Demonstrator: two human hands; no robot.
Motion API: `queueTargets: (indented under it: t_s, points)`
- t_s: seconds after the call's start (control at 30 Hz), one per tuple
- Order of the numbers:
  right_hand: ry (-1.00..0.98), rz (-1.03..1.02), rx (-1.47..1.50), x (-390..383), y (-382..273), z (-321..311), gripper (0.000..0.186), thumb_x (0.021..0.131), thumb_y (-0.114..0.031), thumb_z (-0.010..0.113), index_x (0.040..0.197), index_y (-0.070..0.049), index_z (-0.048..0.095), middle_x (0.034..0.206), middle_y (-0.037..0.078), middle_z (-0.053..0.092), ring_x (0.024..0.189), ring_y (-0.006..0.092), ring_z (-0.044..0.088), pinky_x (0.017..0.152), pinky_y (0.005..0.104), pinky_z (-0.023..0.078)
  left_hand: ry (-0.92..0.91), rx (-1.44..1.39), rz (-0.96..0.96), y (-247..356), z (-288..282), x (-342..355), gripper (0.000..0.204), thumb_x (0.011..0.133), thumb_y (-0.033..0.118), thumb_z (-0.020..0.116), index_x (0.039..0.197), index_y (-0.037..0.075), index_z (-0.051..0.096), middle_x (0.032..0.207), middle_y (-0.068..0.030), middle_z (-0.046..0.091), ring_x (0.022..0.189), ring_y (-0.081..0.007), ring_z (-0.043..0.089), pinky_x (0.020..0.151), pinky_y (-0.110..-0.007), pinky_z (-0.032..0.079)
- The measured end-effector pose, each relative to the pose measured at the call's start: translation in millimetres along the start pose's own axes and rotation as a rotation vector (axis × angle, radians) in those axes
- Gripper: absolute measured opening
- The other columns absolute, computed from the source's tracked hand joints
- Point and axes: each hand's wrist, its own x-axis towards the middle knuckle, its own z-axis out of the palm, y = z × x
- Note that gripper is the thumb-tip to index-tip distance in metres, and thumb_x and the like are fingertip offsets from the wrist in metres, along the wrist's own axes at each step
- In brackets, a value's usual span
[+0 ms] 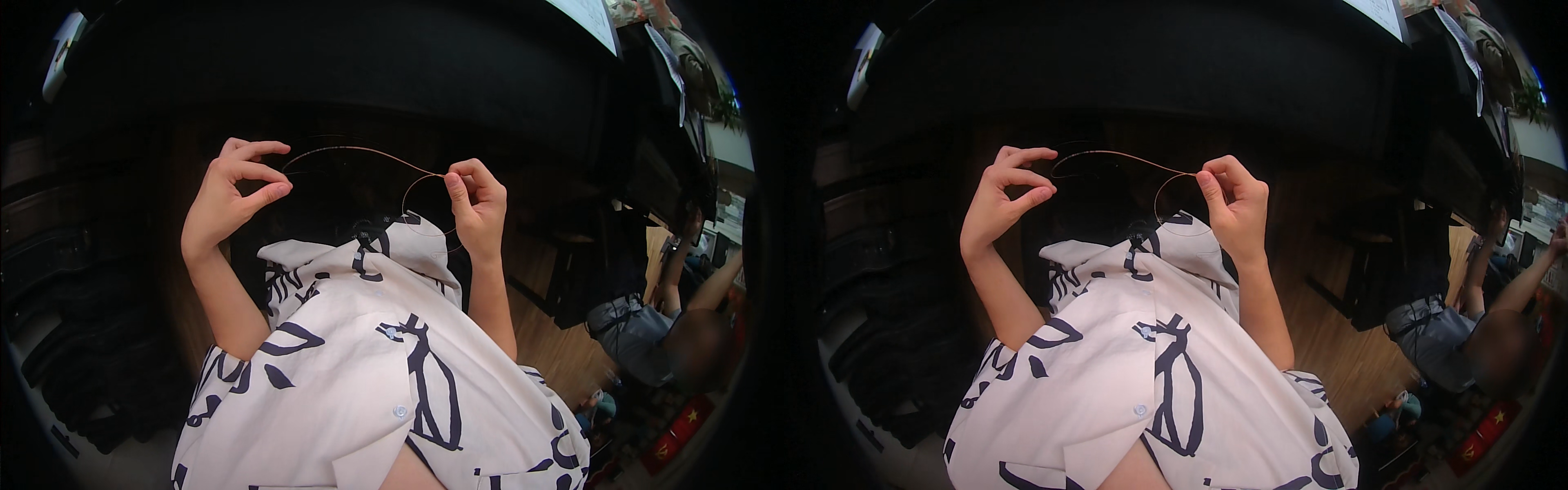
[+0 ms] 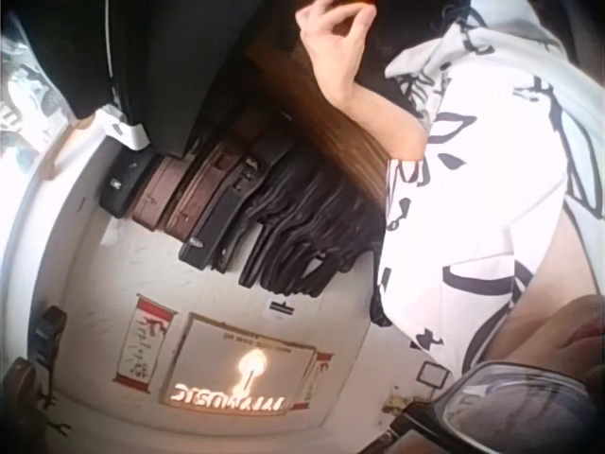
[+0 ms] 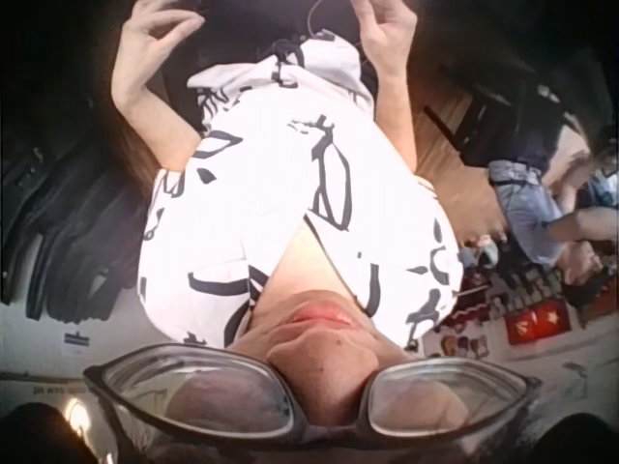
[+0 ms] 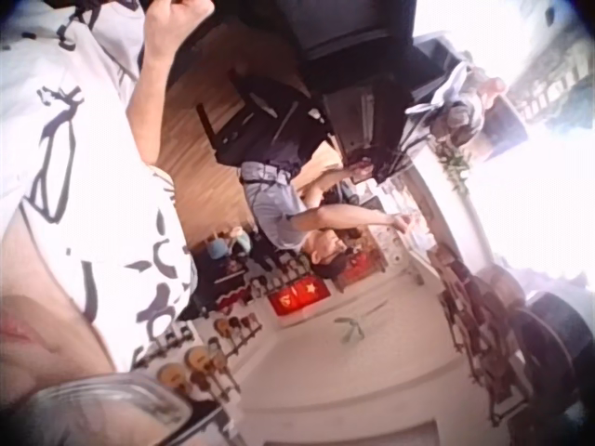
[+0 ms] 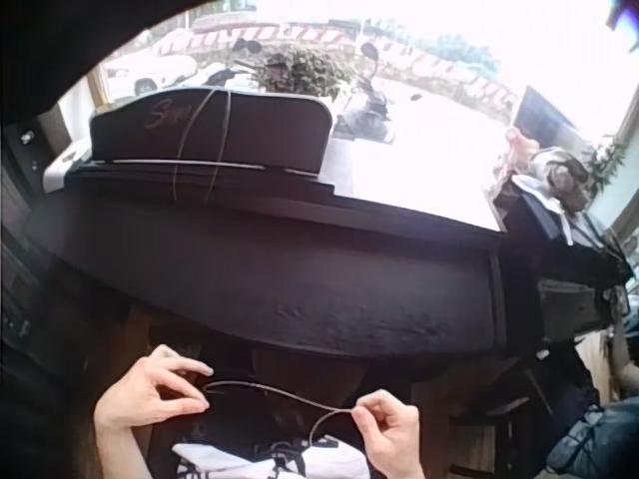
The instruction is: The person sits on the floor and manipulates a thin metal wire by hand, bending it into a circular loop. They repeatedly adjust the shape of the loop and then place it on a black piano bench. The person then picks up a longer, thicker wire and begins to bend it into a larger loop.
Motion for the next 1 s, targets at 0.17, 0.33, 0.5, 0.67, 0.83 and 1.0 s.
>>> queueTargets:
  t_s: [0.17, 0.33, 0.5, 0.67, 0.83, 1.0]
  points:
    - [-0.079, 0.009, 0.038, 2.4, -7.2, 7.0, 0.018, 0.096, -0.015, 0.07, 0.085, -0.001, 0.065, 0.059, -0.002, 0.053, 0.053, 0.0038, 0.039, 0.05, 0.0234, 0.025, 0.039, -0.118, 0.129, 35.5, -4.6, 11.3, 0.022, 0.076, 0.022, 0.081, 0.077, 0.008, 0.065, 0.123, -0.0091, 0.07, 0.133, -0.0311, 0.053, 0.109, -0.048, 0.042]
    - [-0.186, 0.01, 0.105, 4.3, -12.7, 18.3, 0.019, 0.095, -0.015, 0.071, 0.084, -0.001, 0.066, 0.06, -0.001, 0.055, 0.054, 0.0048, 0.042, 0.05, 0.0235, 0.028, -0.097, -0.267, 0.239, 79.7, 62.1, 32.7, 0.02, 0.094, 0.015, 0.069, 0.109, 0.003, 0.072, 0.102, -0.0139, 0.073, 0.097, -0.0268, 0.068, 0.088, -0.039, 0.052]
    - [-0.264, -0.014, 0.039, 10.2, -15.0, 8.6, 0.017, 0.092, -0.014, 0.074, 0.085, 0.0, 0.068, 0.063, 0.0, 0.059, 0.055, 0.0057, 0.049, 0.052, 0.022, 0.036, 0.015, -0.419, 0.092, 68.0, 77.8, 39.8, 0.015, 0.095, 0.008, 0.065, 0.086, -0.002, 0.072, 0.075, -0.0093, 0.069, 0.062, -0.0165, 0.061, 0.055, -0.027, 0.045]
    - [-0.396, -0.001, 0.097, 13.7, -5.8, -21.3, 0.01, 0.091, -0.006, 0.072, 0.086, 0.003, 0.069, 0.07, 0.005, 0.066, 0.058, 0.008, 0.059, 0.054, 0.0218, 0.045, 0.098, -0.39, 0.036, 61.5, 79.5, 42.2, 0.015, 0.095, 0.009, 0.066, 0.084, 0.0, 0.072, 0.077, -0.0069, 0.069, 0.062, -0.0138, 0.059, 0.053, -0.025, 0.041]
    - [-0.276, 0.095, 0.426, 12.5, 2.6, -13.5, 0.012, 0.099, -0.008, 0.064, 0.097, 0.003, 0.066, 0.075, 0.007, 0.066, 0.061, 0.0125, 0.065, 0.054, 0.0228, 0.051, 0.107, -0.404, 0.06, 62.1, 85.8, 38.9, 0.012, 0.094, 0.007, 0.068, 0.088, 0.0, 0.074, 0.077, -0.0068, 0.069, 0.062, -0.0127, 0.059, 0.053, -0.024, 0.04]
    - [-0.29, 0.22, 0.894, 5.5, 3.9, 9.9, 0.015, 0.101, -0.014, 0.063, 0.102, 0.001, 0.064, 0.084, 0.008, 0.065, 0.065, 0.0149, 0.067, 0.059, 0.0248, 0.055, 0.205, -0.412, 0.089, 67.9, 88.9, 37.5, 0.011, 0.094, 0.006, 0.068, 0.089, 0.0, 0.074, 0.077, -0.0073, 0.071, 0.06, -0.0128, 0.059, 0.051, -0.024, 0.041]
